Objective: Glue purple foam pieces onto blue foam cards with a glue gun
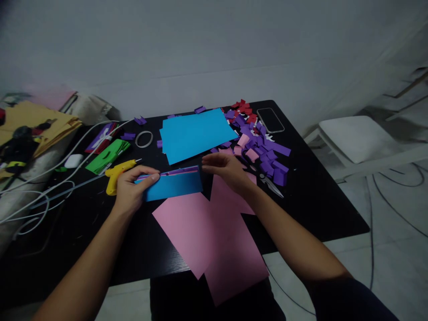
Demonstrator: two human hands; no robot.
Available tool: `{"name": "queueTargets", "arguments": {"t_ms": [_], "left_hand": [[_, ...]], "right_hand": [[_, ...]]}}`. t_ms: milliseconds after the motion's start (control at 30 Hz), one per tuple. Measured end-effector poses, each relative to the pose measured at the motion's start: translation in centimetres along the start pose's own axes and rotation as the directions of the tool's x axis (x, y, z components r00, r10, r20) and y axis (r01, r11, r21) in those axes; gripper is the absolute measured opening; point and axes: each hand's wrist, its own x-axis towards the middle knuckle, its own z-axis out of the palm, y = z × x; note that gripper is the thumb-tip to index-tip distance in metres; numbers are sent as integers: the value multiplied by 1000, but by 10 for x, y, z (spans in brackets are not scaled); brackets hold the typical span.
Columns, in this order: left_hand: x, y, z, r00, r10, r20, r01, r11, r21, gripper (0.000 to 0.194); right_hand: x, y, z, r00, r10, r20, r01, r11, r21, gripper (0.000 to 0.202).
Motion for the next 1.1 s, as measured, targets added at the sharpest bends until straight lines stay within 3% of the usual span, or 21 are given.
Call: {"name": "queueTargets", "arguments": {"t_ms": [133,400,633,767,933,1100], "left_hand": [[-1,-1,1,1000,-4,19,4,1000,-6,15],[-1,-3,2,999,-37,37,38,999,-21,14],[5,0,3,981,-169,-100,144,965,-221,17],[9,0,2,957,-261,-128,204,917,-344,17],[11,-2,1,947,-297,-127,230,897,-378,18],[10,-2,3,952,-289,-100,239,906,-351,18]], "right_hand": [[-5,0,6,996,-31,83,40,994,-105,27],[-7,0,8,984,-164,72,177,947,-267,34],[-6,0,7,993,-114,8,114,983,-147,43],[-9,0,8,991,-11,134,23,996,-89,38],[-14,-5,10,932,82,353,-72,997,-41,37],[-18,-15,14,925,38,378,-9,997,-77,32]]}}
